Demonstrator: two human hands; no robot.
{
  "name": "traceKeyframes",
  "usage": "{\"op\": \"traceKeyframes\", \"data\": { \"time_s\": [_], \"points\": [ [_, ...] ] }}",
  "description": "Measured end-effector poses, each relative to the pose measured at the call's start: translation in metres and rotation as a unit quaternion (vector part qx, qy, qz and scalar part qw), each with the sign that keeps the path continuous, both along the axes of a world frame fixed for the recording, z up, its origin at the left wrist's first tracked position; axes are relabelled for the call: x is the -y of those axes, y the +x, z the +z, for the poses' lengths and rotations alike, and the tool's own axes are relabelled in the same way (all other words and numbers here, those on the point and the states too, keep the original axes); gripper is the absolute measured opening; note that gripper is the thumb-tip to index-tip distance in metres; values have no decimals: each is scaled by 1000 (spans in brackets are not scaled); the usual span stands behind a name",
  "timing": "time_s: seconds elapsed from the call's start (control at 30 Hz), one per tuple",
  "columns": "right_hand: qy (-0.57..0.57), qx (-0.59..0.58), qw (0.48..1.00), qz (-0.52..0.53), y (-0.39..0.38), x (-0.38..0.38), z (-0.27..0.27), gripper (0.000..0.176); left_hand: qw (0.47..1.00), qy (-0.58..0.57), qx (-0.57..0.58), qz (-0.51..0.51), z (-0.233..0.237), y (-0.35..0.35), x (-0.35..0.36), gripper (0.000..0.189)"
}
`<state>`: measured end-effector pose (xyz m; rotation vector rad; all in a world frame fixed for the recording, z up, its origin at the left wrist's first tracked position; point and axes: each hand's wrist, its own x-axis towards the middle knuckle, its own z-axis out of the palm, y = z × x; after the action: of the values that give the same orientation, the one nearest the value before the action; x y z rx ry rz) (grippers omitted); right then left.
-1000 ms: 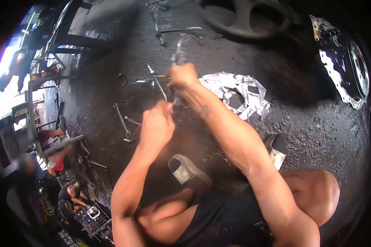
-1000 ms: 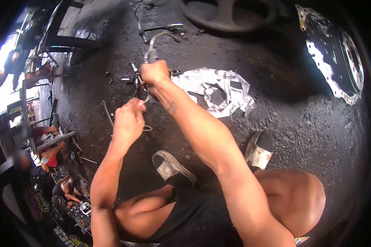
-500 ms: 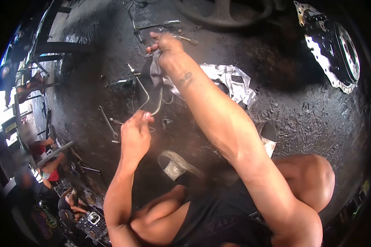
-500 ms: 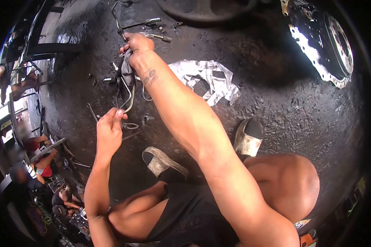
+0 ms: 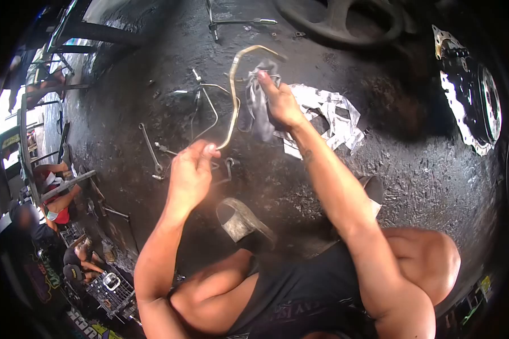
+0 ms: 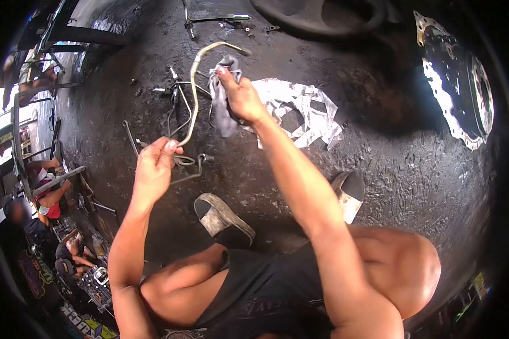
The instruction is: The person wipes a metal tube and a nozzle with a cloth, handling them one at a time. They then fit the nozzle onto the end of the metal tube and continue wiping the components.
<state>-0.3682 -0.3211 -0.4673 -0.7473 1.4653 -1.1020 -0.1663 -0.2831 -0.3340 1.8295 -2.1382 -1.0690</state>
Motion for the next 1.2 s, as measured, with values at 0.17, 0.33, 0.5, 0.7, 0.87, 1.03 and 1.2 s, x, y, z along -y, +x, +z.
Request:
{"op": "traceKeyframes", "data": {
  "time_s": [0.17,0.33,0.5,0.7,0.87,1.03,1.2],
  "points": [
    [-128,344,915,-165,-3,4,-16,31,1000,-18,3,10,16,7,9,29],
    [-161,85,973,-143,-90,-4,-1,60,998,-21,38,-42,35,21,11,26],
    [-103,-359,926,49,-46,15,9,43,996,-8,52,-68,35,6,-4,19],
    [13,-76,974,214,-26,-30,41,24,983,-15,91,-158,53,58,-13,13],
    [-3,249,871,424,2,-62,89,17,988,38,47,-141,76,145,-15,9],
    [-242,-6,824,512,-8,-37,95,19,989,-41,55,-130,103,137,-15,9],
    [-208,-380,780,453,-34,2,87,31,990,-111,75,-46,103,130,-10,15]
  ]
}}
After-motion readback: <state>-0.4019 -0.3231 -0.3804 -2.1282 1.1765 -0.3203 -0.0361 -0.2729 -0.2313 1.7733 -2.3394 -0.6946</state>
